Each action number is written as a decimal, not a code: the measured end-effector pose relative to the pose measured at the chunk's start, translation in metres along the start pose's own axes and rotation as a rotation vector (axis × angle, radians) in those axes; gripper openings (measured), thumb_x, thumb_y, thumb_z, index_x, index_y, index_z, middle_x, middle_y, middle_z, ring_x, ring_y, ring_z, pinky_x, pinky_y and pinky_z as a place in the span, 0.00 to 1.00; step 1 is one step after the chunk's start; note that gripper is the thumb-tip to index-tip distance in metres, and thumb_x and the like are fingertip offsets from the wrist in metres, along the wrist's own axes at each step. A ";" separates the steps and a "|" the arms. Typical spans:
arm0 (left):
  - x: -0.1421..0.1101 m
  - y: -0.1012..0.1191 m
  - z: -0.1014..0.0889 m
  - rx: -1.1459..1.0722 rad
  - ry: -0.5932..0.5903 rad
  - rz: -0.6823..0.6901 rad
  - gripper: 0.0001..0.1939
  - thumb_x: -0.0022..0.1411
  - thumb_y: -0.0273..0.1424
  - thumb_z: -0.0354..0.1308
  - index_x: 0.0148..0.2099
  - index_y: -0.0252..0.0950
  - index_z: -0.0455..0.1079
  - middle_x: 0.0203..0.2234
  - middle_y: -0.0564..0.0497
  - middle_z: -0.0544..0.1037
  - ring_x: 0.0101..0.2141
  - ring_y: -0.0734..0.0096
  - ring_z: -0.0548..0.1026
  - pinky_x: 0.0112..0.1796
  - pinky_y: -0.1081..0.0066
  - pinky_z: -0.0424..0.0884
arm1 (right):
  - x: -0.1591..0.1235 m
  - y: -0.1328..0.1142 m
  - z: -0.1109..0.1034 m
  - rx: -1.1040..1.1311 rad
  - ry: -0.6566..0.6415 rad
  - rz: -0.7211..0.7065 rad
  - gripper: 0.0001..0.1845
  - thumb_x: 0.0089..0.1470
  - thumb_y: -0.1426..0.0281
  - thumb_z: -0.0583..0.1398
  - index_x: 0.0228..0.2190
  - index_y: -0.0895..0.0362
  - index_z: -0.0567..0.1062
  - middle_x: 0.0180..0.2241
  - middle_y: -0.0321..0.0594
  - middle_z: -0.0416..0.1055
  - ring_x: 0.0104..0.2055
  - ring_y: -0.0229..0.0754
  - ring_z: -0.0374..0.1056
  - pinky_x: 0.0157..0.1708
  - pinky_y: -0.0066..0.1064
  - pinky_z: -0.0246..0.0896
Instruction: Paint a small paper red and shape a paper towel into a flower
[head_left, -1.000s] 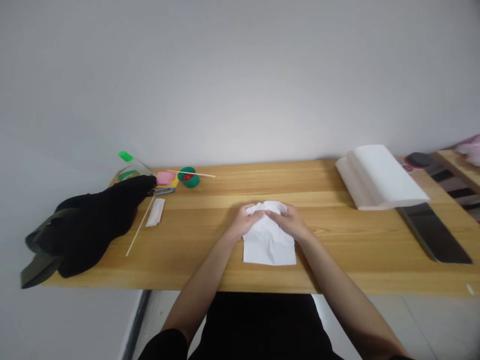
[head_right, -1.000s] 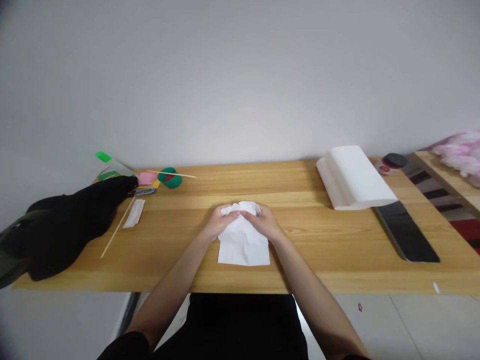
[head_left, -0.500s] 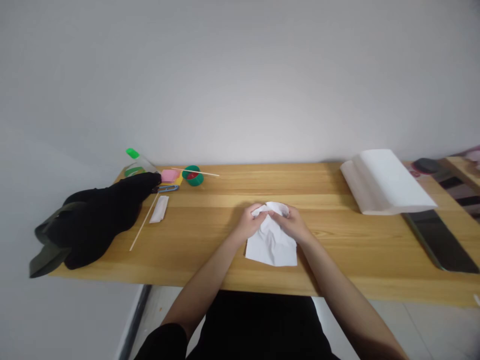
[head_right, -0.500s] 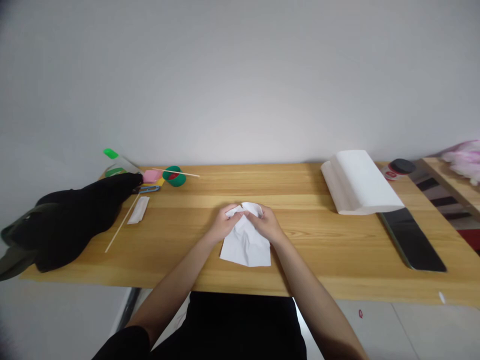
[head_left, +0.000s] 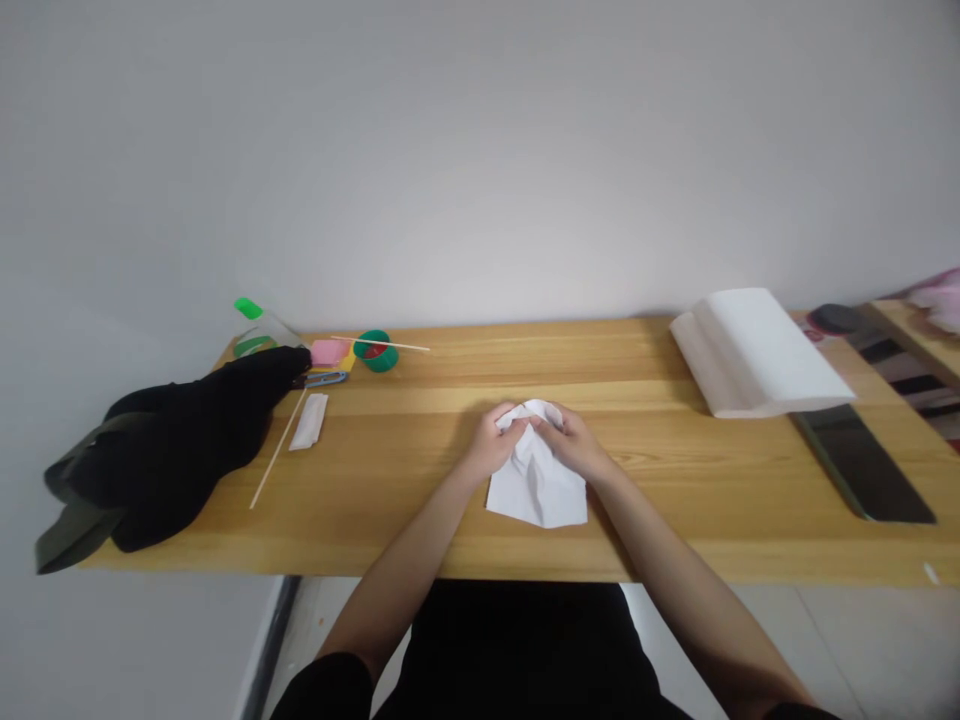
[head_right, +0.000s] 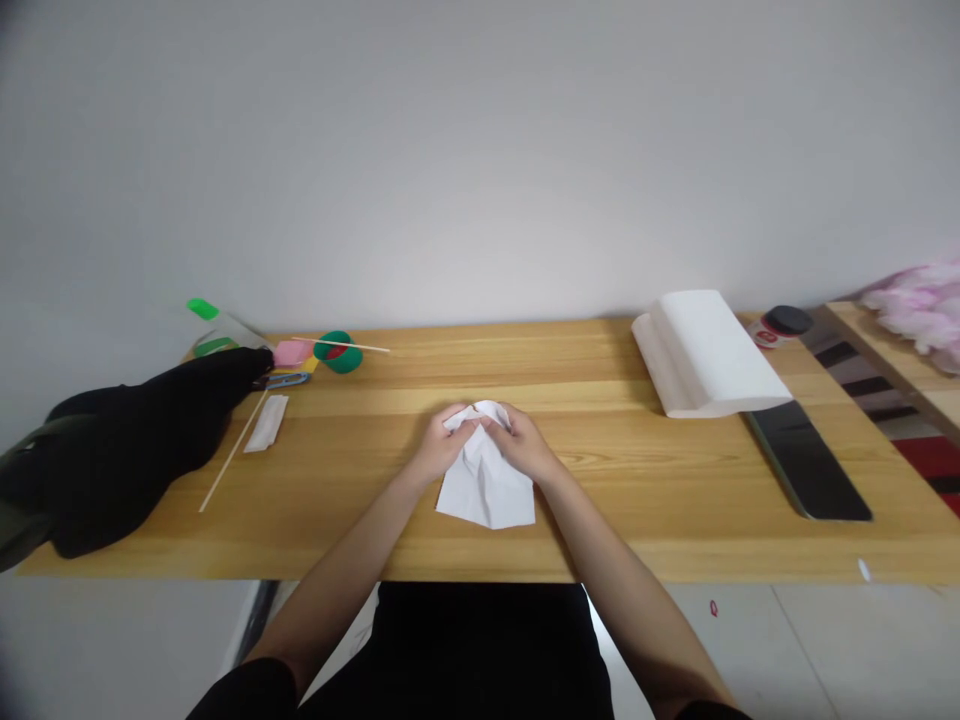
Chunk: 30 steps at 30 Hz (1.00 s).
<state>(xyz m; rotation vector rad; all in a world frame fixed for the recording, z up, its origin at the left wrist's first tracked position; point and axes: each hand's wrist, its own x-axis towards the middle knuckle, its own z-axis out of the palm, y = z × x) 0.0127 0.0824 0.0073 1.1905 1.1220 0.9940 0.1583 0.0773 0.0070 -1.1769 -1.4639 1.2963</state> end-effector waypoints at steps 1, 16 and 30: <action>0.000 0.000 0.000 -0.001 0.001 -0.001 0.11 0.50 0.37 0.59 0.29 0.34 0.66 0.19 0.57 0.66 0.22 0.78 0.63 0.23 0.77 0.58 | 0.000 0.001 0.000 -0.006 -0.001 -0.007 0.21 0.50 0.53 0.57 0.34 0.60 0.71 0.31 0.42 0.73 0.30 0.39 0.67 0.29 0.29 0.62; 0.001 -0.002 -0.001 0.083 0.089 0.000 0.08 0.49 0.34 0.60 0.31 0.34 0.69 0.23 0.54 0.72 0.26 0.74 0.67 0.27 0.75 0.62 | 0.002 0.010 0.001 -0.172 0.044 -0.069 0.13 0.54 0.60 0.55 0.30 0.58 0.70 0.28 0.38 0.70 0.30 0.39 0.64 0.32 0.30 0.58; 0.003 -0.004 -0.002 0.081 0.093 0.006 0.13 0.45 0.38 0.63 0.29 0.34 0.70 0.19 0.56 0.69 0.22 0.76 0.65 0.24 0.76 0.61 | 0.001 0.003 0.005 -0.111 0.062 -0.073 0.11 0.53 0.62 0.56 0.27 0.57 0.69 0.25 0.35 0.67 0.28 0.36 0.61 0.30 0.27 0.55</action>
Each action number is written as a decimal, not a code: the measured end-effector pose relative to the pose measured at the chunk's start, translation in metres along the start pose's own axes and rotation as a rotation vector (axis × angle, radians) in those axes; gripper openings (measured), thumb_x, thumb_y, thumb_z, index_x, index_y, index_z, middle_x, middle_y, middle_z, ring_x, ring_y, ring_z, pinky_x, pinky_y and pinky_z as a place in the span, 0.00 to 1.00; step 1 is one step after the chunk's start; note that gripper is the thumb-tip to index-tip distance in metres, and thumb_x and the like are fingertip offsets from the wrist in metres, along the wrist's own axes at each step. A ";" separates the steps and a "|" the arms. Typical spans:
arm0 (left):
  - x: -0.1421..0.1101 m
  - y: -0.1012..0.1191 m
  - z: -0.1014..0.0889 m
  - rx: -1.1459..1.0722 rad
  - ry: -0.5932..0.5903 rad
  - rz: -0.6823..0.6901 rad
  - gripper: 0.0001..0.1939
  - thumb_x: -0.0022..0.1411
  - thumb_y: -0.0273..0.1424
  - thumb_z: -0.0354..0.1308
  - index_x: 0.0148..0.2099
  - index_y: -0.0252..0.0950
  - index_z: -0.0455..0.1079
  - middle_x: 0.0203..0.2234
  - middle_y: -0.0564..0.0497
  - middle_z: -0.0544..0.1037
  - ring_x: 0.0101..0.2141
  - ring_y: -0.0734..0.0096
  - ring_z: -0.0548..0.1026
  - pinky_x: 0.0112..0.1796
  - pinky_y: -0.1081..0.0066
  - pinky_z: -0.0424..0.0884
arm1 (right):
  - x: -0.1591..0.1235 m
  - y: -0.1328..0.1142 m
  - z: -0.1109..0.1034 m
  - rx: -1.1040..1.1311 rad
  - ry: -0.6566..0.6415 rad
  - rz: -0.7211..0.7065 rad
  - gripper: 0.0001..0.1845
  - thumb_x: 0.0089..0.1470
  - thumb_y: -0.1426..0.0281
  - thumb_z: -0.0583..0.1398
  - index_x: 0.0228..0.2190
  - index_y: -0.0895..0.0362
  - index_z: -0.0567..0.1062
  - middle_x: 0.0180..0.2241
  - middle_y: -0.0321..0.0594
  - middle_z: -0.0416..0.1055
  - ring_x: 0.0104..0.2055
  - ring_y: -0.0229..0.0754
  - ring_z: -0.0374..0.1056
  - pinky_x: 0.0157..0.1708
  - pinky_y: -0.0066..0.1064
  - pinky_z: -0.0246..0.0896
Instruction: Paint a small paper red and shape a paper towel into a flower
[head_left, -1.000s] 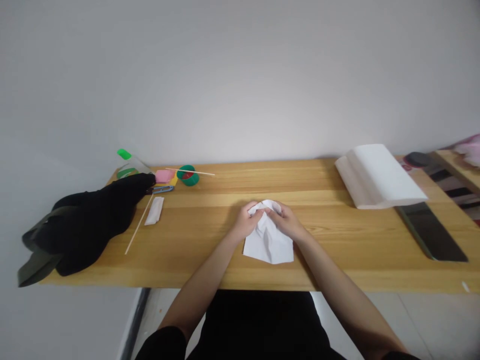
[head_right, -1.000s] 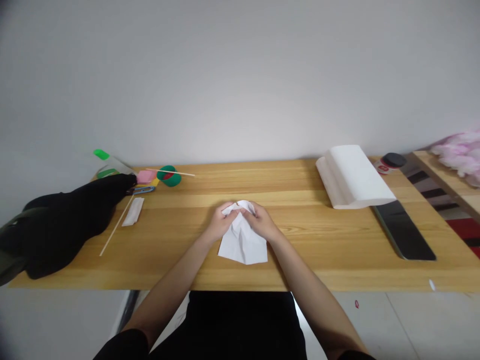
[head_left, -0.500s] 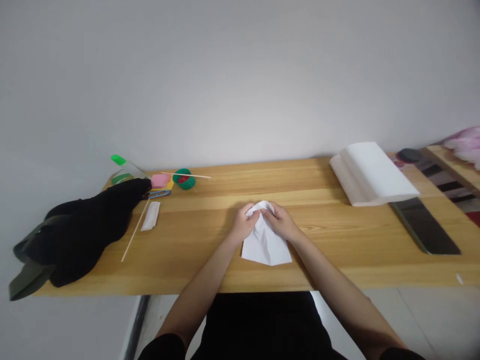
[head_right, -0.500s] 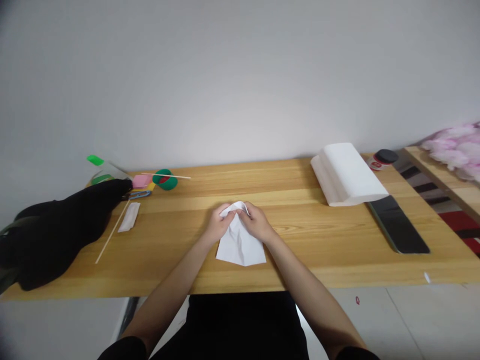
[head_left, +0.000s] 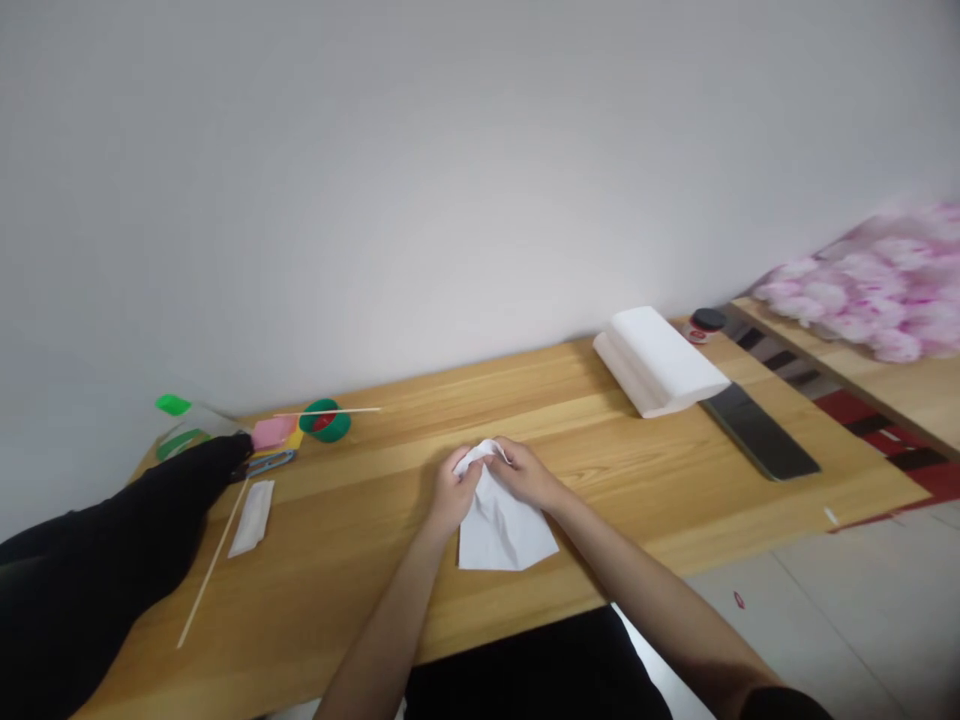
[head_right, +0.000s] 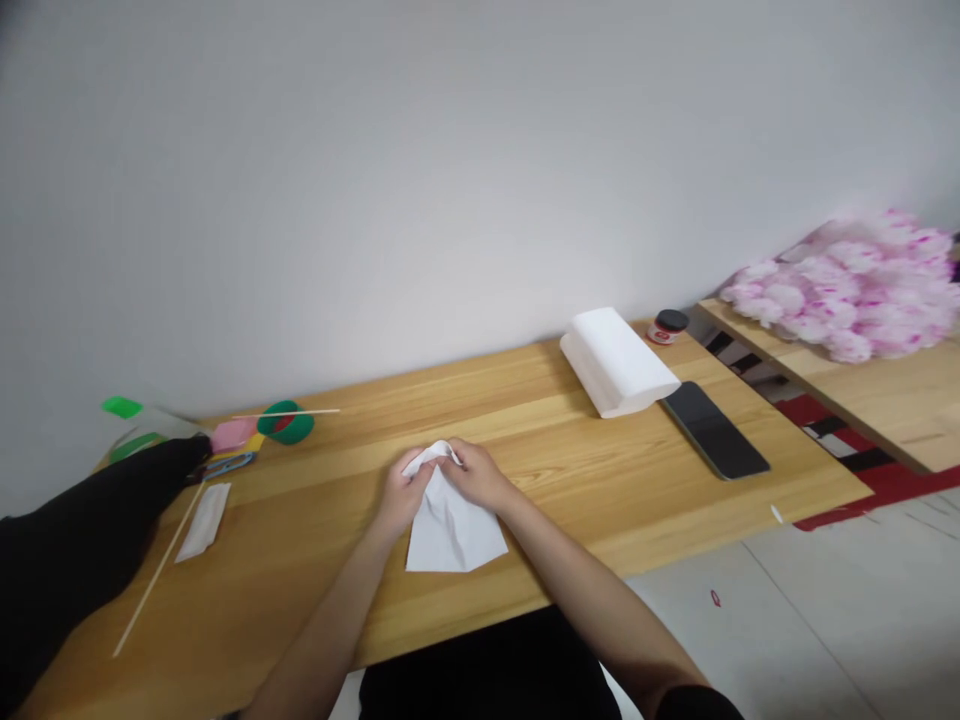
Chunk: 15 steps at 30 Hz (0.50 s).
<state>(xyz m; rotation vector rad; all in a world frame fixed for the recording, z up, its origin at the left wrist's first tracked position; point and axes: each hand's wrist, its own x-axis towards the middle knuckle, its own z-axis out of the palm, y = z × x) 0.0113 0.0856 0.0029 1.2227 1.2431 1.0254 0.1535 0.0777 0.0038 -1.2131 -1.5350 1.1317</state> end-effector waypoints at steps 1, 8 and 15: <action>0.000 0.001 0.001 -0.007 0.001 -0.006 0.13 0.45 0.39 0.63 0.29 0.34 0.70 0.19 0.56 0.69 0.22 0.76 0.65 0.24 0.76 0.60 | 0.000 0.000 0.000 0.018 -0.001 0.001 0.12 0.53 0.61 0.56 0.27 0.57 0.69 0.25 0.34 0.66 0.28 0.36 0.60 0.30 0.27 0.55; -0.002 0.008 0.005 -0.050 0.015 -0.025 0.15 0.45 0.41 0.63 0.29 0.33 0.70 0.19 0.56 0.69 0.21 0.77 0.66 0.22 0.77 0.61 | 0.004 0.001 0.001 0.160 0.024 0.037 0.15 0.49 0.57 0.59 0.27 0.58 0.69 0.25 0.34 0.65 0.29 0.35 0.60 0.30 0.27 0.55; -0.003 0.028 0.007 -0.050 0.043 0.018 0.13 0.44 0.38 0.62 0.30 0.34 0.71 0.23 0.53 0.74 0.25 0.73 0.70 0.28 0.75 0.65 | 0.004 -0.012 0.005 0.342 0.004 0.103 0.20 0.49 0.52 0.57 0.30 0.57 0.67 0.25 0.35 0.66 0.26 0.34 0.61 0.27 0.27 0.58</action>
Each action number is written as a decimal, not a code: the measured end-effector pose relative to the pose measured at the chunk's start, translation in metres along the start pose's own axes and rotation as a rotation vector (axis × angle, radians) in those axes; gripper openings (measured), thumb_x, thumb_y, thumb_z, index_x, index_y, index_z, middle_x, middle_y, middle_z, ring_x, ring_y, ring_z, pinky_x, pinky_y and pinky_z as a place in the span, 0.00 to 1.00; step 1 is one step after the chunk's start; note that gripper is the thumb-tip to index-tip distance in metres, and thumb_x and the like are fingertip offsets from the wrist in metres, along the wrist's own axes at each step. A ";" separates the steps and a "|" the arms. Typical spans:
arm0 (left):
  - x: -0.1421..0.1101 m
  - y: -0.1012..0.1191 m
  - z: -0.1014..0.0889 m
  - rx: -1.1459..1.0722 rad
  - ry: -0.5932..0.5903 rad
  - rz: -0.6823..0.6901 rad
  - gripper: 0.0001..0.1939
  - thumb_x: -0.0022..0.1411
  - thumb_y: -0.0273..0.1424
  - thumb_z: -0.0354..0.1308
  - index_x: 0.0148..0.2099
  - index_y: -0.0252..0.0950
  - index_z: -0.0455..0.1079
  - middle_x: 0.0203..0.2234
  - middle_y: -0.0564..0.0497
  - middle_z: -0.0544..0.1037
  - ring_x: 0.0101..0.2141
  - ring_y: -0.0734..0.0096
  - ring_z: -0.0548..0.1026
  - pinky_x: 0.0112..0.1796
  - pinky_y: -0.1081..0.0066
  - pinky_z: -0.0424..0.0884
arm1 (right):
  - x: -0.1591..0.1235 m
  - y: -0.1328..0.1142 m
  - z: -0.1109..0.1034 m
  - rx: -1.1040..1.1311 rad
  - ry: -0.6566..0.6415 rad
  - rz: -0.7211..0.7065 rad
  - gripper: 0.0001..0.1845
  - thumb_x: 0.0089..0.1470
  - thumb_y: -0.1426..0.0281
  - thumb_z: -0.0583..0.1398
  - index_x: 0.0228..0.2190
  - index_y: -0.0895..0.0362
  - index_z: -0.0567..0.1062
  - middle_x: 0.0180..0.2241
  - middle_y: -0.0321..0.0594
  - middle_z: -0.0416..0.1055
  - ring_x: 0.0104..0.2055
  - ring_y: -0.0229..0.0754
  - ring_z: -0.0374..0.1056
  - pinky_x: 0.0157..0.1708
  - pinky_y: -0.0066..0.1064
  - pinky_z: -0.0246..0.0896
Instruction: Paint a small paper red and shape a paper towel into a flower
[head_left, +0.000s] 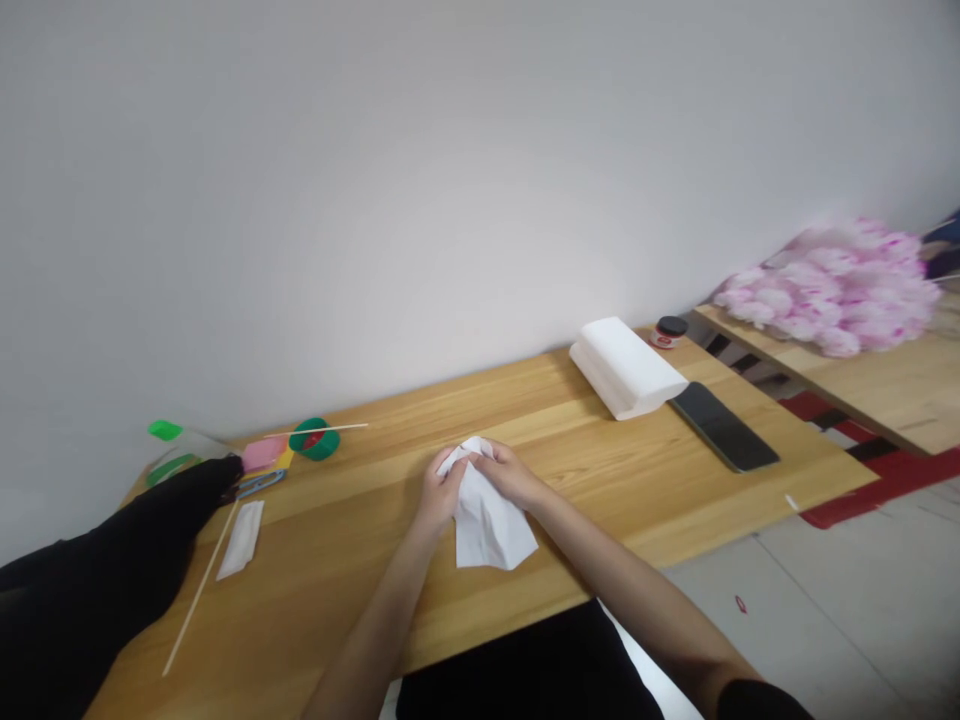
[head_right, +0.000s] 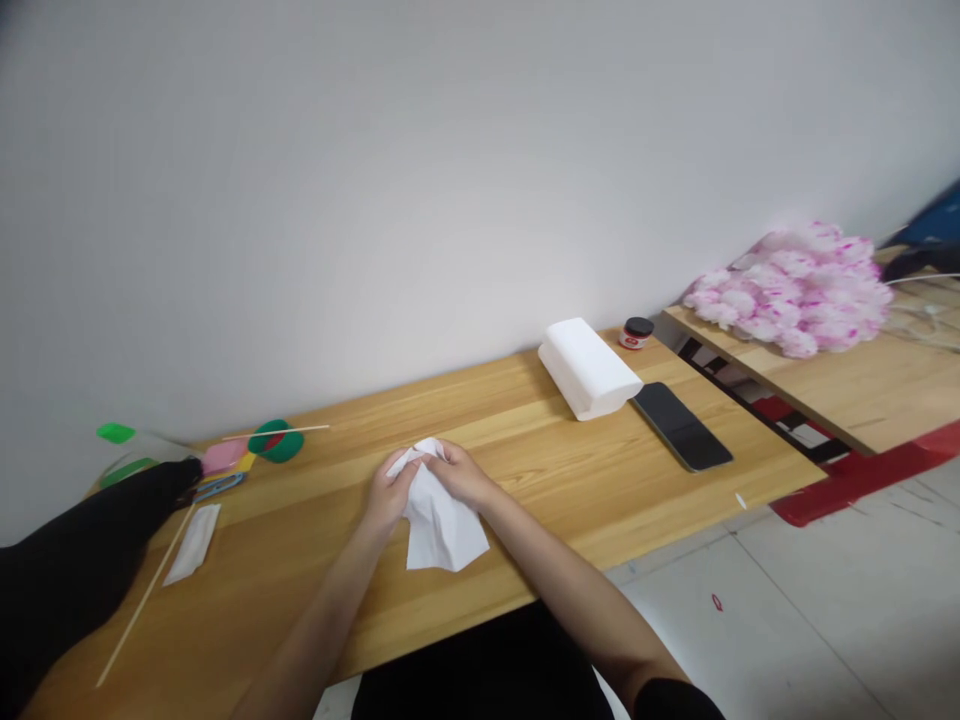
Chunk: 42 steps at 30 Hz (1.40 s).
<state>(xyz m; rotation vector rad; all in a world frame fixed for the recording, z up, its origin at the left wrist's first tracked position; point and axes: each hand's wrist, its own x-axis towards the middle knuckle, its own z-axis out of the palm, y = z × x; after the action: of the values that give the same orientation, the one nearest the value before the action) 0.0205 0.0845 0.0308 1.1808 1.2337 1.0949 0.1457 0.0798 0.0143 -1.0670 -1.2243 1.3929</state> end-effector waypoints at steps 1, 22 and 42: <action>-0.001 0.004 0.000 0.005 0.006 0.008 0.13 0.44 0.38 0.62 0.30 0.34 0.71 0.23 0.53 0.74 0.26 0.73 0.70 0.28 0.75 0.65 | -0.001 -0.004 0.001 0.012 0.000 -0.001 0.19 0.48 0.53 0.57 0.30 0.57 0.67 0.25 0.34 0.66 0.26 0.34 0.60 0.27 0.27 0.58; 0.005 -0.011 0.002 -0.087 0.082 -0.101 0.21 0.43 0.42 0.62 0.36 0.33 0.71 0.29 0.48 0.78 0.29 0.68 0.75 0.31 0.72 0.68 | 0.001 -0.001 0.008 0.140 0.061 0.098 0.26 0.40 0.49 0.62 0.31 0.58 0.70 0.25 0.35 0.69 0.25 0.33 0.61 0.26 0.26 0.58; -0.004 -0.006 -0.009 -0.109 -0.130 -0.258 0.23 0.41 0.45 0.67 0.32 0.31 0.72 0.22 0.50 0.76 0.24 0.70 0.72 0.27 0.72 0.67 | -0.010 -0.012 -0.010 0.187 -0.011 0.268 0.17 0.38 0.60 0.67 0.27 0.60 0.74 0.24 0.34 0.72 0.26 0.34 0.65 0.29 0.27 0.57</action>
<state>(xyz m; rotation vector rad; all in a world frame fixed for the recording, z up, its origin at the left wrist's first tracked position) 0.0115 0.0806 0.0257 0.9647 1.1736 0.8680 0.1585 0.0722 0.0248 -1.1222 -0.9614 1.6834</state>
